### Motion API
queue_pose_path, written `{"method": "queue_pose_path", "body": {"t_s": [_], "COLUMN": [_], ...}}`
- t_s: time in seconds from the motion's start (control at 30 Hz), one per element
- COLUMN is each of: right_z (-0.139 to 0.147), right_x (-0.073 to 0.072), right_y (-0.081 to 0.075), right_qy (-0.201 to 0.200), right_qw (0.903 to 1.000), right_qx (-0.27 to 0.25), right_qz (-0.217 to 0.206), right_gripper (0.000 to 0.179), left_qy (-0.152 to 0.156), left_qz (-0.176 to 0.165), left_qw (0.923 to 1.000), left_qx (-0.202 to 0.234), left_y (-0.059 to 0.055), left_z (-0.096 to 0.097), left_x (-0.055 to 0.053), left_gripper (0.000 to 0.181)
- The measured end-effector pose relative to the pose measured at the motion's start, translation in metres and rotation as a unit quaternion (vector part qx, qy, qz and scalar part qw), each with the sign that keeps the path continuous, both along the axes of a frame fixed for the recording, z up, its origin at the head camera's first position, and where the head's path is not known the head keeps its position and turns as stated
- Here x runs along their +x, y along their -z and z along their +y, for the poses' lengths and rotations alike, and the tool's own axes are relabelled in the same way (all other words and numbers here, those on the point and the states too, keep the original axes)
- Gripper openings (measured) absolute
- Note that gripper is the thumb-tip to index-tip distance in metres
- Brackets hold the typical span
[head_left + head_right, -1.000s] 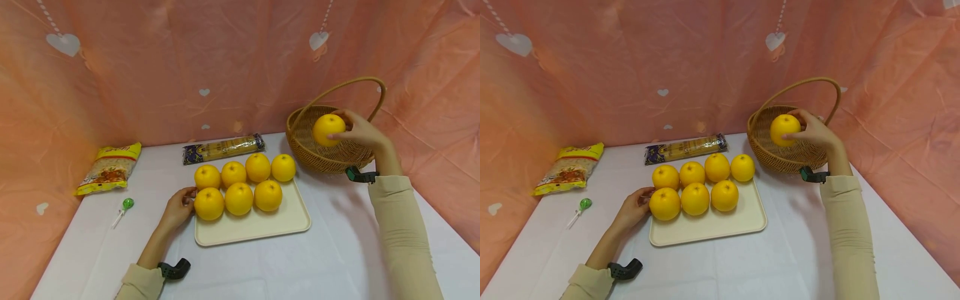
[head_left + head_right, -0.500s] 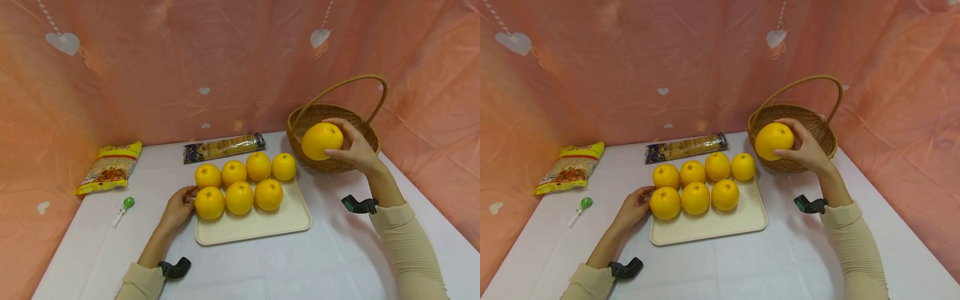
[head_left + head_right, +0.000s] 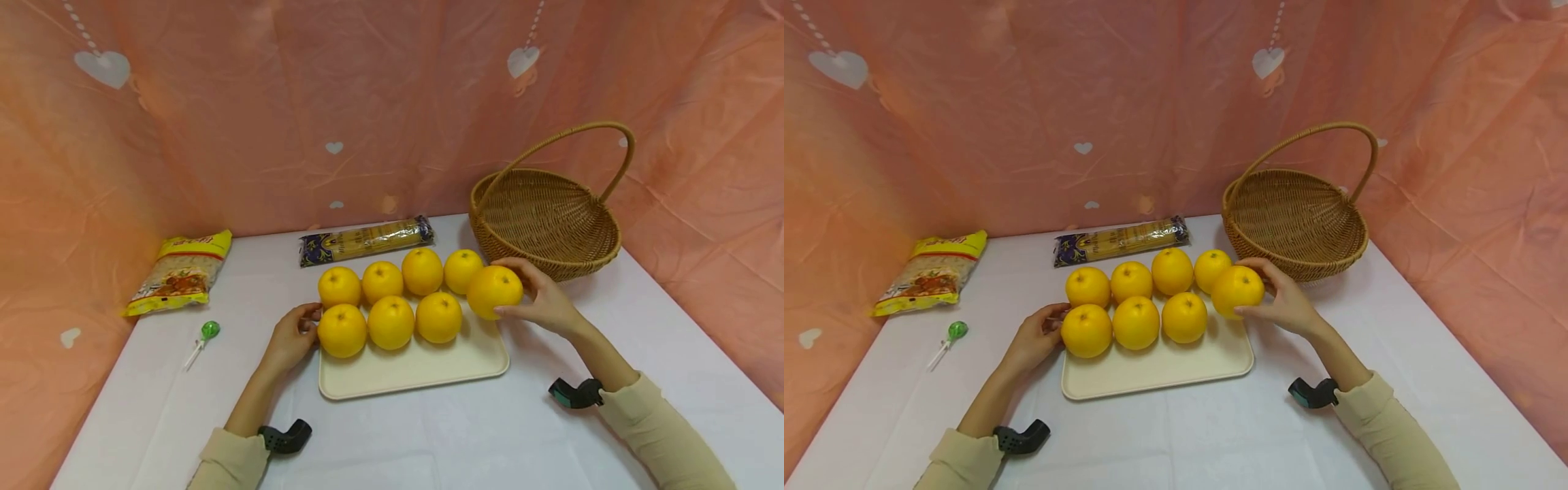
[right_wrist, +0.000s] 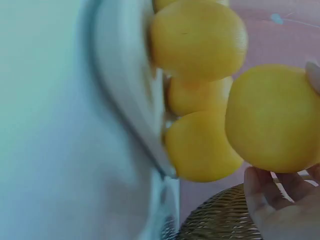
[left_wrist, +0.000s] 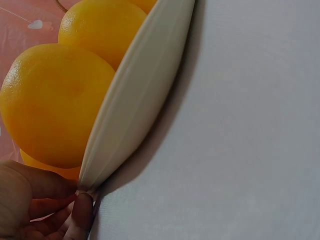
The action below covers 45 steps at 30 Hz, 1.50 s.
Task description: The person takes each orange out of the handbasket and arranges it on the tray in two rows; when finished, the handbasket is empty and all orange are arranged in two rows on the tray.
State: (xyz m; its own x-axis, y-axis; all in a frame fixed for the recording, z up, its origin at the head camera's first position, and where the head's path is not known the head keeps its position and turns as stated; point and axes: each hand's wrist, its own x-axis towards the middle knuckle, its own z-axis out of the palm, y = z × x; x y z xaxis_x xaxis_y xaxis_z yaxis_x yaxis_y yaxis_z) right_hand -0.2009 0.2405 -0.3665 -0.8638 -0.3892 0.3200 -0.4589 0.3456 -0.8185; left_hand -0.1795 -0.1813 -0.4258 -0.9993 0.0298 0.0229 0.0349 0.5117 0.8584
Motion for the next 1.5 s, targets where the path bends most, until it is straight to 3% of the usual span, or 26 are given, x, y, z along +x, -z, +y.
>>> {"method": "queue_pose_path", "body": {"t_s": [0.17, 0.3, 0.7, 0.97, 1.5], "right_z": [-0.001, -0.002, -0.005, -0.005, -0.005], "right_x": [0.001, 0.0, -0.005, -0.006, -0.002], "right_y": [0.01, 0.015, 0.025, 0.031, 0.034], "right_qy": [0.016, 0.011, -0.004, -0.007, -0.02], "right_qw": [0.9972, 0.9954, 0.9949, 0.9942, 0.9924], "right_qx": [0.072, 0.095, 0.099, 0.104, 0.121], "right_qz": [0.015, 0.01, -0.018, -0.026, 0.002], "right_gripper": [0.067, 0.067, 0.068, 0.071, 0.084], "left_qy": [0.001, 0.002, 0.003, 0.0, 0.005], "left_qz": [-0.001, 0.001, 0.013, 0.003, -0.005], "left_qw": [1.0, 0.9999, 0.9999, 1.0, 0.9999], "left_qx": [0.009, 0.011, 0.004, -0.003, 0.015], "left_y": [0.0, 0.002, 0.003, 0.001, 0.0], "left_z": [0.001, 0.002, 0.0, -0.002, 0.0], "left_x": [0.0, 0.0, -0.002, 0.0, 0.0], "left_gripper": [0.047, 0.048, 0.047, 0.046, 0.045]}}
